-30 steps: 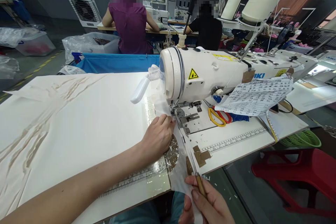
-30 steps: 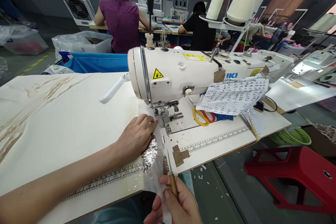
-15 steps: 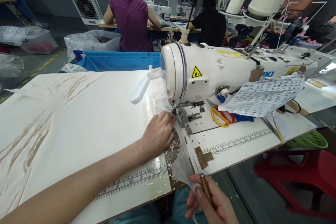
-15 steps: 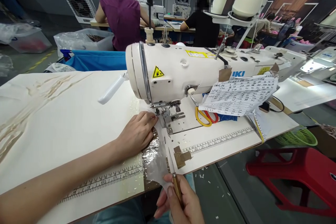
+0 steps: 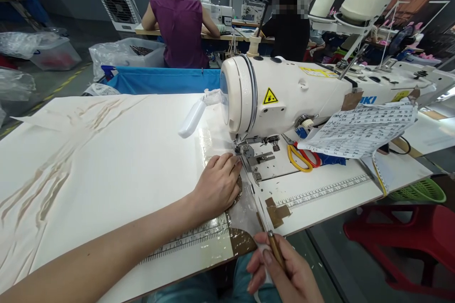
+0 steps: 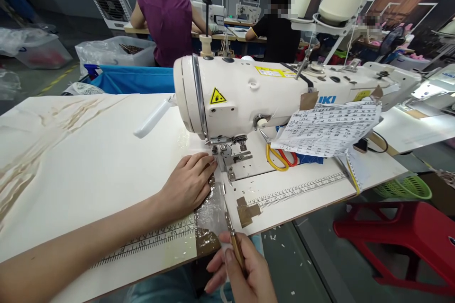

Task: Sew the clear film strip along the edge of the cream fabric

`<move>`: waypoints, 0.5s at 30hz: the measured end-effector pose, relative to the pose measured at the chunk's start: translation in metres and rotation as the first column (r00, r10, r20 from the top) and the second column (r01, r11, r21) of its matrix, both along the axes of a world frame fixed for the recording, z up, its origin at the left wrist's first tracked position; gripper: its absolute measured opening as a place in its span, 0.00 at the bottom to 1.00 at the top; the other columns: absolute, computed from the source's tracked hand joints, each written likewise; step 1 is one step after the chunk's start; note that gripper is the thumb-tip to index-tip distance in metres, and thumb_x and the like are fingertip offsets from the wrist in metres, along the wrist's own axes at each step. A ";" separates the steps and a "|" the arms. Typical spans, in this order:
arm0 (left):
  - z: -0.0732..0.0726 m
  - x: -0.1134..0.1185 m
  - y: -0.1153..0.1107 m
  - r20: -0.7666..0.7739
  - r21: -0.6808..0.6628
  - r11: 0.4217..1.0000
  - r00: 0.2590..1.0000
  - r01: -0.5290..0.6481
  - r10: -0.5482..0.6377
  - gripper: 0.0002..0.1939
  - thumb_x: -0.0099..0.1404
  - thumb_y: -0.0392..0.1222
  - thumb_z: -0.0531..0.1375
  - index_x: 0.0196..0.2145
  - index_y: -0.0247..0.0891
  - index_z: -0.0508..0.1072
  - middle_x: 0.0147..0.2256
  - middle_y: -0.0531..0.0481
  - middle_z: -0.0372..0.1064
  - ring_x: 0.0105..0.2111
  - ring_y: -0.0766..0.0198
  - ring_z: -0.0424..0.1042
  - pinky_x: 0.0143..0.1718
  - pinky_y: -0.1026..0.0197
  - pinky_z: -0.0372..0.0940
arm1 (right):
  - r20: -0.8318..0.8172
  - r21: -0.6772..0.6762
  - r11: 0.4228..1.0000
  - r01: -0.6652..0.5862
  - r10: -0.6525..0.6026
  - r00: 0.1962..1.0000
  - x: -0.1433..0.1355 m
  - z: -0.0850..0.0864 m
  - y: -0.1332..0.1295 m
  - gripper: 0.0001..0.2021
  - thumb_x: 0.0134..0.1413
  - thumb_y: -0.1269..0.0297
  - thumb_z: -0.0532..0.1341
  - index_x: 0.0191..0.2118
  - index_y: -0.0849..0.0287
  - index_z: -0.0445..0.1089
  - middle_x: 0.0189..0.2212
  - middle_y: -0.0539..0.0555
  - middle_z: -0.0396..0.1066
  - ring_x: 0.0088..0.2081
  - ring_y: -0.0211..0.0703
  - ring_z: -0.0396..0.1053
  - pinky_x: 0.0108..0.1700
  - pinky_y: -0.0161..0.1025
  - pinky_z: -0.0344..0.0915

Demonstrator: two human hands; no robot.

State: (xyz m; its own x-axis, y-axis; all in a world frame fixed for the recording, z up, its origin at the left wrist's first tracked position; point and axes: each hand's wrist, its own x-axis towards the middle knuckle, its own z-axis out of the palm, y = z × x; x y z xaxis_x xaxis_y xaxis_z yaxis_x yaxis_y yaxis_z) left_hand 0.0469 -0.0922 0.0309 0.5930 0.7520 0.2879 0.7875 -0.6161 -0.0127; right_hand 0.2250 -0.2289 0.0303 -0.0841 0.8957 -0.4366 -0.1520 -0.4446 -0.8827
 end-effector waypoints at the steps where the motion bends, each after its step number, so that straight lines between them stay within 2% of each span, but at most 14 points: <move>1: 0.000 0.000 0.000 -0.003 0.000 1.000 1.000 0.006 -0.006 0.22 0.69 0.38 0.50 0.56 0.25 0.67 0.55 0.35 0.62 0.56 0.47 0.57 0.54 0.47 0.57 | 0.002 0.003 1.000 0.007 -0.007 1.000 0.000 0.001 0.001 0.24 0.57 0.43 0.62 0.46 0.62 0.70 0.28 0.54 0.73 0.24 0.42 0.72 0.32 0.38 0.67; 9: 0.000 0.002 -0.003 -0.009 0.000 0.999 0.999 0.037 -0.037 0.22 0.68 0.38 0.50 0.56 0.24 0.67 0.55 0.35 0.62 0.57 0.46 0.56 0.57 0.47 0.54 | 0.021 0.006 1.000 0.000 0.000 1.000 0.002 0.006 0.006 0.25 0.57 0.44 0.62 0.50 0.61 0.70 0.30 0.54 0.74 0.27 0.43 0.73 0.34 0.38 0.68; 15: 0.002 0.001 -0.002 0.032 -0.052 0.998 0.999 0.018 -0.017 0.22 0.68 0.37 0.50 0.57 0.26 0.65 0.56 0.35 0.61 0.57 0.47 0.56 0.57 0.47 0.57 | 0.116 0.046 0.998 0.030 -0.035 0.993 0.005 0.006 0.001 0.23 0.58 0.44 0.61 0.48 0.59 0.72 0.28 0.54 0.73 0.28 0.44 0.74 0.34 0.37 0.68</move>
